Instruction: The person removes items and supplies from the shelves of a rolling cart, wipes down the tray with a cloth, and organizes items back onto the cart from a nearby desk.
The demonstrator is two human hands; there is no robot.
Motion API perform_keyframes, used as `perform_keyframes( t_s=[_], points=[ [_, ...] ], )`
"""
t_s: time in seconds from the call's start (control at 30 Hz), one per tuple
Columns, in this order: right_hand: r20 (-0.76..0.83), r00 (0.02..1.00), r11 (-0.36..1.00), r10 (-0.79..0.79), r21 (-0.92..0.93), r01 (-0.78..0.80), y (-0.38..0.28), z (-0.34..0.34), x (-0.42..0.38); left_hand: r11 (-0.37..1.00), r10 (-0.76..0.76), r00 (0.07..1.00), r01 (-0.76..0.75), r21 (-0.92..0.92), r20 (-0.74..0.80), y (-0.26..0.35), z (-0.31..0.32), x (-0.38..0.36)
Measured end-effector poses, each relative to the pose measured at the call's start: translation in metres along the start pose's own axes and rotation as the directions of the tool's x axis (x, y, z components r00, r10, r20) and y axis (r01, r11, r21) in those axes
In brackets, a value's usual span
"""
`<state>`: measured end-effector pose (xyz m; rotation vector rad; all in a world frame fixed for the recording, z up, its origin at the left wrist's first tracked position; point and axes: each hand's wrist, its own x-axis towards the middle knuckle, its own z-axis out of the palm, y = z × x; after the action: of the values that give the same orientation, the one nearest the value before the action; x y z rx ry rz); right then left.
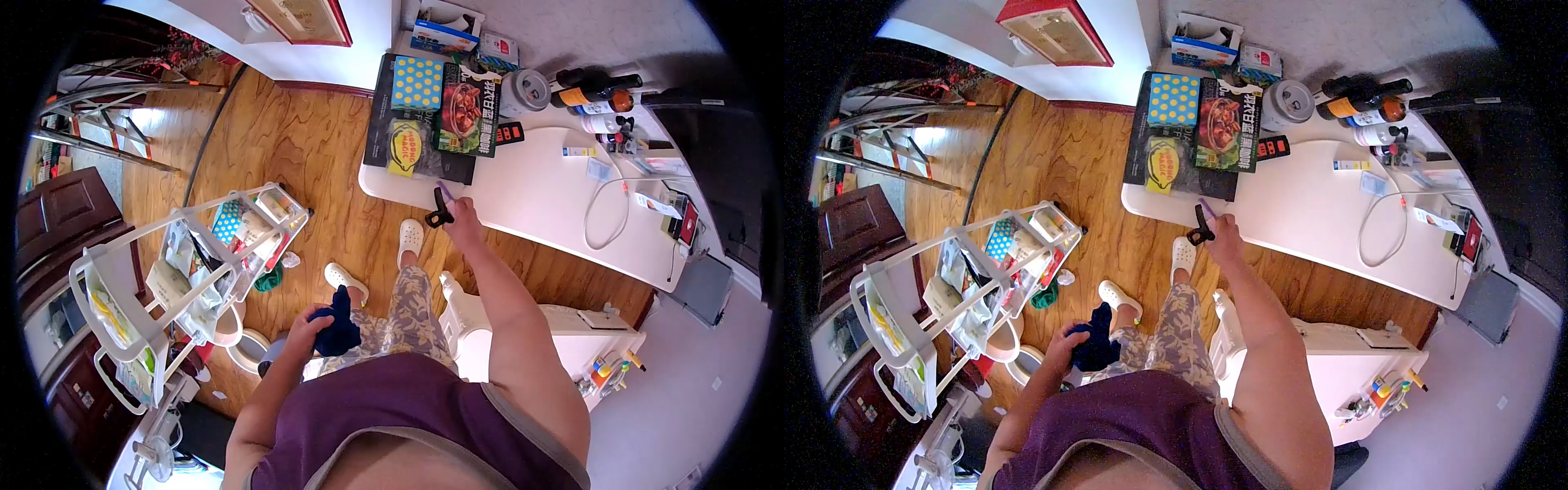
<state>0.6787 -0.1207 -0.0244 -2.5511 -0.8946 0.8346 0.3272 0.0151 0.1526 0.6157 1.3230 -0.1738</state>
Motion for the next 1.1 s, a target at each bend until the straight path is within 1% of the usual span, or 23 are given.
perform_keyframes(
  t_s=[0.17, 0.27, 0.33, 0.37, 0.4, 0.43, 0.47, 0.5, 0.57, 0.63, 0.67, 0.7, 0.73, 0.77, 0.8, 0.83, 0.87, 0.9, 0.93, 0.97, 1.0, 1.03, 1.1],
  points=[
    [0.002, 1.000, 0.999, -0.015, 0.031, 0.015, -0.006, -0.009, -0.003, 0.998, 0.004, 1.000, -0.004, -0.055, 0.005, 0.000, -0.005, -0.006],
    [-0.052, 0.995, 0.991, -0.087, 0.101, 0.092, -0.025, -0.018, -0.012, 0.997, 0.060, 0.998, -0.059, -0.040, 0.019, 0.002, -0.010, -0.010],
    [-0.006, 0.997, 0.964, -0.078, 0.253, 0.077, -0.064, -0.038, -0.023, 0.990, 0.137, 0.987, -0.135, -0.031, 0.087, 0.004, -0.012, -0.016],
    [-0.032, 0.995, 0.917, -0.099, 0.384, 0.104, -0.070, -0.031, -0.026, 0.985, 0.170, 0.980, -0.167, -0.045, 0.098, 0.003, -0.012, -0.019],
    [0.014, 0.989, 0.826, -0.147, 0.552, 0.114, -0.090, -0.032, -0.027, 0.986, 0.168, 0.979, -0.165, -0.032, 0.117, 0.012, -0.010, -0.029],
    [0.061, 0.979, 0.701, -0.194, 0.707, 0.095, -0.110, -0.035, -0.029, 0.984, 0.177, 0.977, -0.175, -0.024, 0.121, 0.007, -0.017, -0.030],
    [0.107, 0.965, 0.559, -0.240, 0.828, 0.047, -0.129, -0.037, -0.031, 0.970, 0.229, 0.958, -0.210, -0.122, 0.174, 0.002, -0.019, -0.032],
    [0.071, 0.959, 0.485, -0.274, 0.871, 0.074, -0.162, -0.055, -0.039, 0.970, 0.242, 0.968, -0.243, 0.007, 0.073, -0.002, -0.024, -0.033],
    [0.125, 0.902, 0.400, -0.413, 0.915, 0.057, -0.240, -0.071, -0.053, 0.920, 0.390, 0.921, -0.390, 0.038, -0.005, -0.003, -0.039, -0.054],
    [0.187, 0.929, 0.383, -0.318, 0.922, -0.054, -0.307, -0.099, -0.091, 0.913, 0.409, 0.912, -0.409, 0.004, -0.041, -0.012, -0.048, -0.076],
    [0.221, 0.876, 0.294, -0.429, 0.951, -0.097, -0.326, -0.102, -0.094, 0.911, 0.413, 0.910, -0.413, -0.007, -0.037, -0.012, -0.049, -0.081],
    [0.268, 0.854, 0.286, -0.445, 0.947, -0.148, -0.361, -0.109, -0.102, 0.900, 0.432, 0.901, -0.434, -0.033, -0.043, -0.011, -0.057, -0.088],
    [0.275, 0.774, 0.306, -0.571, 0.946, -0.111, -0.392, -0.123, -0.116, 0.897, 0.426, 0.903, -0.430, -0.106, -0.058, -0.016, -0.063, -0.093],
    [0.299, 0.731, 0.301, -0.614, 0.944, -0.134, -0.425, -0.133, -0.139, 0.885, 0.422, 0.904, -0.426, -0.185, -0.066, -0.027, -0.072, -0.095],
    [0.309, 0.658, 0.282, -0.686, 0.948, -0.151, -0.453, -0.131, -0.152, 0.869, 0.418, 0.906, -0.421, -0.262, -0.072, -0.042, -0.084, -0.090],
    [0.342, 0.599, 0.310, -0.724, 0.937, -0.161, -0.478, -0.129, -0.165, 0.859, 0.431, 0.900, -0.430, -0.277, -0.061, -0.049, -0.094, -0.100],
    [0.380, 0.511, 0.337, -0.771, 0.924, -0.179, -0.506, -0.130, -0.181, 0.836, 0.422, 0.903, -0.423, -0.350, -0.084, -0.054, -0.103, -0.109],
    [0.421, 0.522, 0.337, -0.742, 0.907, -0.253, -0.535, -0.129, -0.204, 0.808, 0.411, 0.906, -0.414, -0.420, -0.101, -0.058, -0.112, -0.114],
    [0.389, 0.475, 0.306, -0.789, 0.920, -0.244, -0.557, -0.120, -0.218, 0.803, 0.423, 0.902, -0.416, -0.427, -0.082, -0.064, -0.121, -0.120],
    [0.376, 0.416, 0.309, -0.828, 0.925, -0.222, -0.576, -0.111, -0.231, 0.779, 0.418, 0.901, -0.422, -0.464, -0.116, -0.070, -0.130, -0.124],
    [0.388, 0.411, 0.337, -0.825, 0.921, -0.193, -0.595, -0.103, -0.245, 0.754, 0.408, 0.900, -0.426, -0.500, -0.152, -0.075, -0.138, -0.127],
    [0.431, 0.399, 0.384, -0.809, 0.902, -0.196, -0.610, -0.089, -0.250, 0.749, 0.416, 0.899, -0.426, -0.508, -0.141, -0.079, -0.145, -0.131],
    [0.383, 0.462, 0.417, -0.800, 0.908, -0.032, -0.630, -0.051, -0.251, 0.697, 0.439, 0.872, -0.481, -0.531, -0.214, -0.083, -0.157, -0.140]
  ],
)
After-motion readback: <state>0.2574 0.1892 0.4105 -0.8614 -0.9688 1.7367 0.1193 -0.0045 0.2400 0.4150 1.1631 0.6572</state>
